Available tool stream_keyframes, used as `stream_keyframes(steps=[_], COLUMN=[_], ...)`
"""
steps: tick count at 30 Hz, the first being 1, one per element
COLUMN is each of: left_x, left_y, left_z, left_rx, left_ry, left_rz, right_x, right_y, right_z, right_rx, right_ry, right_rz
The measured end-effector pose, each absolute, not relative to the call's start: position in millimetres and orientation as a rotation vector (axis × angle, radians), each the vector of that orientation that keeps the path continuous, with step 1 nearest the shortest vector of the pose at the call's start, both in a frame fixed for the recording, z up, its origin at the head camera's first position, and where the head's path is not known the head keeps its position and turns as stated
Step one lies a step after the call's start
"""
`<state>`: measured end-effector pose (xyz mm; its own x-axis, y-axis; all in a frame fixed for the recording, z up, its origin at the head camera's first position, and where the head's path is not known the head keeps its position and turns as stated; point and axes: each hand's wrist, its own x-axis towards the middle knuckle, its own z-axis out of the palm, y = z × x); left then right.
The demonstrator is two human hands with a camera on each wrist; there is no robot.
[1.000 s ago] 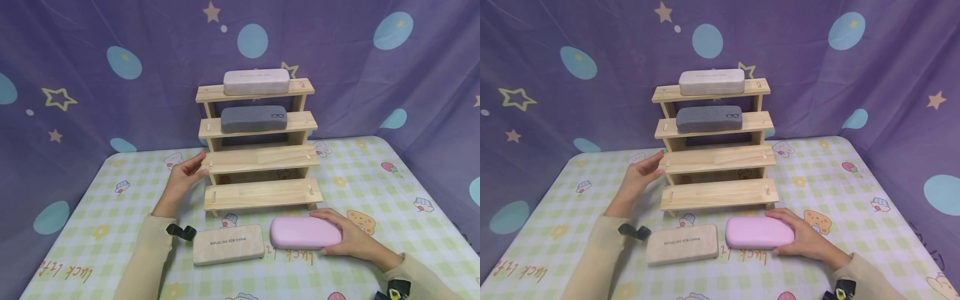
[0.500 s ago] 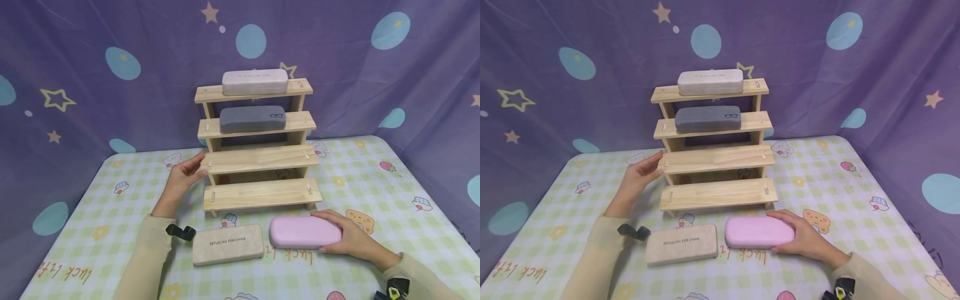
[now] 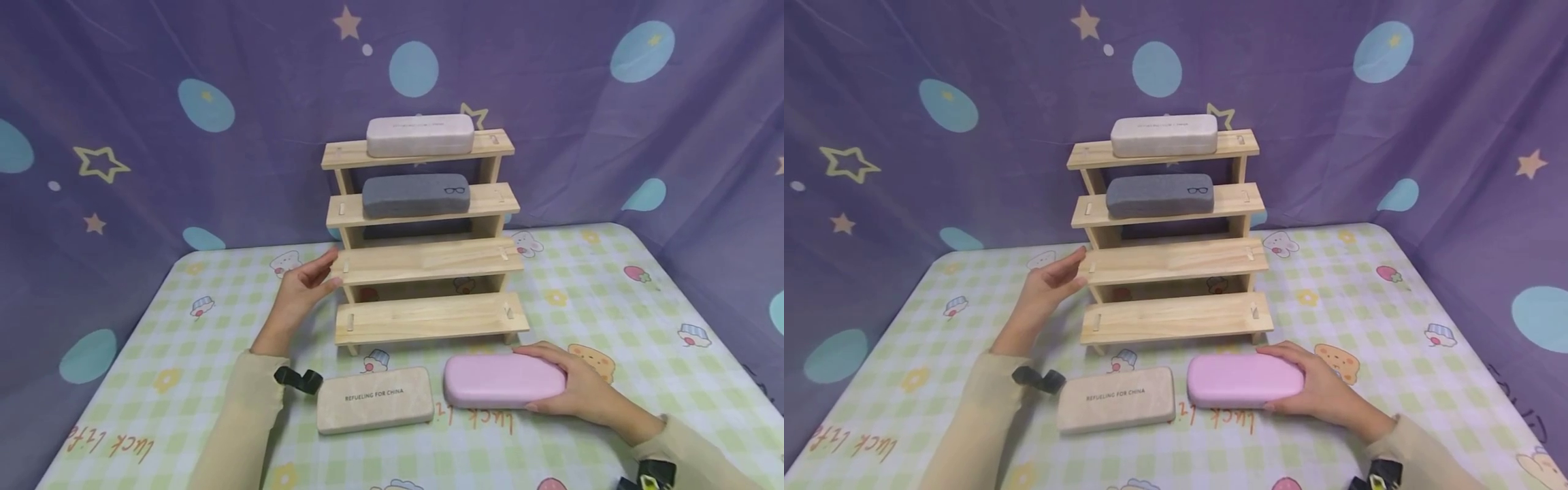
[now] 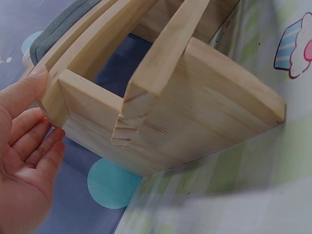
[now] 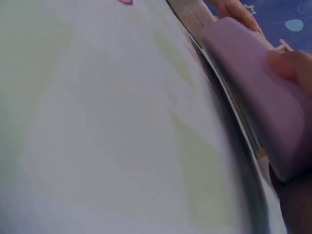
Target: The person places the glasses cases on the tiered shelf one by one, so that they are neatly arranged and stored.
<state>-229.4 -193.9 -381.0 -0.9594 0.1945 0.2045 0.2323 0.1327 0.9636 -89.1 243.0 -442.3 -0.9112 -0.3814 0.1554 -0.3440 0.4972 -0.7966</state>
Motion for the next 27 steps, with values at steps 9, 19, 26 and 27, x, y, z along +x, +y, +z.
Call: stream_keyframes(steps=[9, 19, 26, 27], left_x=[-229, -230, -230, -230], left_y=[-195, -195, -195, -195], left_z=[-382, -381, -381, -381], left_rx=[-0.444, -0.447, -0.462, -0.463], left_ry=[-2.340, -2.336, -2.321, -2.317], left_rz=[-2.002, -2.005, -2.019, -2.021], right_x=[-92, -107, -123, -126], right_y=[246, 244, 238, 237], right_z=[-423, -398, -378, -376], right_rx=[-0.682, -0.759, -0.779, -0.777], right_ry=[2.755, 2.762, 2.750, 2.753], right_rz=[-1.433, -1.550, -1.590, -1.587])
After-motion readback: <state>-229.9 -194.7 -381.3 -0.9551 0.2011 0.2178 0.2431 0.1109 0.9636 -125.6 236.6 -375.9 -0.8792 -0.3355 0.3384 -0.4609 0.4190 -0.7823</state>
